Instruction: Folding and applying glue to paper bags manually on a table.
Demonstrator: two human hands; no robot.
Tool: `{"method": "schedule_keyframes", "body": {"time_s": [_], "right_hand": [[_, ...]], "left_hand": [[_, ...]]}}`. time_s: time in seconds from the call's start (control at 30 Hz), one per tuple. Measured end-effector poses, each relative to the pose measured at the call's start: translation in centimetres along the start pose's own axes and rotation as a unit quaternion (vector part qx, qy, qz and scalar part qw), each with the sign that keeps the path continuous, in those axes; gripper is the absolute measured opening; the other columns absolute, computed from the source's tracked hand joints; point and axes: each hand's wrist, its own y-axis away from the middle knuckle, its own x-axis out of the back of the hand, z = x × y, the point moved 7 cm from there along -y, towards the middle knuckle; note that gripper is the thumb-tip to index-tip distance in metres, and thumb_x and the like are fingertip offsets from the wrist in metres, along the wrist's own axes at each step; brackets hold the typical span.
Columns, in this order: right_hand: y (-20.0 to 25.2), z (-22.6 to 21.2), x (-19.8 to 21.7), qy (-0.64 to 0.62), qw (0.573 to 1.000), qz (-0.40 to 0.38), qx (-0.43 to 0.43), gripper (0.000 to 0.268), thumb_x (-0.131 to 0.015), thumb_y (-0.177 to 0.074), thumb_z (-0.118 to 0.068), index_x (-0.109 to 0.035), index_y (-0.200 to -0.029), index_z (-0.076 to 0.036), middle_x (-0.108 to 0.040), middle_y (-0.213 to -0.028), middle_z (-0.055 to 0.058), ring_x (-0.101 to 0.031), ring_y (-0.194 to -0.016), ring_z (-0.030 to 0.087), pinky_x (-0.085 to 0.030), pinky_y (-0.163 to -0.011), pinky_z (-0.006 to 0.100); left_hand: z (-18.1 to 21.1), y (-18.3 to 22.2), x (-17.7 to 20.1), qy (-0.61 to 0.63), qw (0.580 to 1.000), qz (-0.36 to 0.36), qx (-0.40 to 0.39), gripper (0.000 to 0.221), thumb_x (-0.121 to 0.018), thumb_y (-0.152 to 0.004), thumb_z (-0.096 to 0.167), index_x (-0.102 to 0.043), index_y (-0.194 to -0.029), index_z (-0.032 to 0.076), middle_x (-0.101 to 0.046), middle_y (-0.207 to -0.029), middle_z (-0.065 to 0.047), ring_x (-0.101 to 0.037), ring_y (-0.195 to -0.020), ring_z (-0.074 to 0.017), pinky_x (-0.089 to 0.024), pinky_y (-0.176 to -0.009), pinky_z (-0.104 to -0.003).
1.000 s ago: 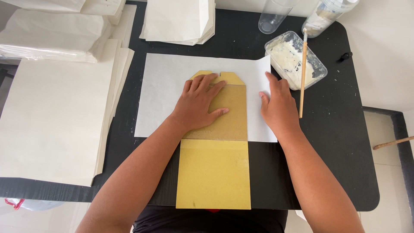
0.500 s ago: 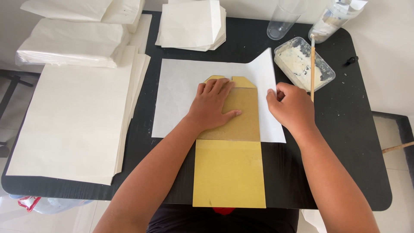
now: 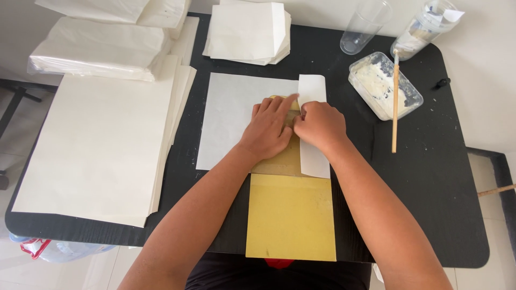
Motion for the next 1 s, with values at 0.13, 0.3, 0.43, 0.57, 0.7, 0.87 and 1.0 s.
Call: {"method": "schedule_keyframes", "body": {"time_s": [0.13, 0.3, 0.43, 0.57, 0.7, 0.87, 1.0], "right_hand": [[0.2, 0.8, -0.6, -0.074, 0.996, -0.046, -0.012, 0.032, -0.055, -0.081, -0.042, -0.067, -0.076, -0.012, -0.068, -0.070, 0.012, -0.071, -0.074, 0.036, -0.053, -0.066, 0.042], [2.1, 0.5, 1.4, -0.256, 0.959, -0.098, 0.077, 0.021, -0.061, -0.089, -0.020, -0.070, -0.097, -0.002, -0.067, -0.084, 0.012, -0.062, -0.082, 0.024, -0.050, -0.075, 0.039], [5.9, 0.5, 5.4, -0.300, 0.941, -0.107, 0.117, 0.023, -0.061, -0.089, -0.007, -0.066, -0.109, 0.004, -0.068, -0.109, 0.025, -0.064, -0.114, 0.037, -0.050, -0.098, 0.049], [7.5, 3.3, 5.3, -0.176, 0.969, -0.090, 0.151, 0.076, -0.080, -0.076, -0.016, -0.048, -0.144, -0.008, -0.045, -0.144, 0.022, -0.035, -0.143, 0.049, -0.032, -0.117, 0.059], [7.8, 6.3, 2.1, -0.124, 0.969, -0.102, 0.185, 0.101, -0.083, -0.079, -0.043, -0.032, -0.162, -0.013, -0.030, -0.162, 0.020, -0.019, -0.153, 0.048, -0.014, -0.122, 0.063], [9.1, 5.4, 2.2, -0.084, 0.965, -0.117, 0.220, 0.101, -0.082, -0.080, -0.048, -0.034, -0.161, -0.010, -0.026, -0.167, 0.019, -0.015, -0.153, 0.048, -0.012, -0.123, 0.061], [9.2, 5.6, 1.4, -0.040, 0.962, -0.132, 0.236, 0.092, -0.076, -0.085, -0.055, -0.038, -0.160, -0.019, -0.023, -0.171, 0.008, -0.014, -0.156, 0.040, -0.011, -0.125, 0.056]], "left_hand": [[-0.2, -0.2, -0.3, 0.002, 1.000, 0.004, -0.016, 0.061, -0.035, -0.094, 0.030, -0.038, -0.155, 0.026, -0.048, -0.129, -0.001, -0.041, -0.130, -0.0202, -0.028, -0.112, -0.038], [0.0, -0.3, -0.5, -0.035, 0.999, 0.012, -0.011, 0.048, -0.035, -0.100, 0.040, -0.057, -0.140, 0.027, -0.049, -0.134, -0.003, -0.041, -0.133, -0.0224, -0.030, -0.115, -0.040], [0.9, 0.0, 0.6, -0.039, 0.999, 0.004, -0.010, 0.053, -0.046, -0.099, 0.050, -0.057, -0.142, 0.020, -0.050, -0.134, -0.007, -0.042, -0.135, -0.0258, -0.030, -0.117, -0.045], [1.0, -0.1, 0.6, -0.054, 0.998, -0.023, 0.002, 0.060, -0.058, -0.095, 0.052, -0.053, -0.145, 0.019, -0.047, -0.138, -0.008, -0.037, -0.138, -0.0270, -0.028, -0.118, -0.046], [1.0, -0.1, 0.4, -0.057, 0.998, -0.036, -0.002, 0.060, -0.058, -0.097, 0.051, -0.050, -0.146, 0.018, -0.046, -0.140, -0.008, -0.035, -0.139, -0.0271, -0.027, -0.118, -0.046], [1.3, 0.1, 0.3, -0.065, 0.997, -0.032, -0.005, 0.060, -0.058, -0.097, 0.049, -0.050, -0.146, 0.016, -0.046, -0.139, -0.008, -0.036, -0.137, -0.0286, -0.028, -0.115, -0.046], [1.4, -0.2, 0.3, -0.083, 0.995, -0.048, 0.006, 0.059, -0.055, -0.098, 0.049, -0.048, -0.149, 0.020, -0.044, -0.142, -0.009, -0.032, -0.140, -0.0282, -0.025, -0.115, -0.045]]}}
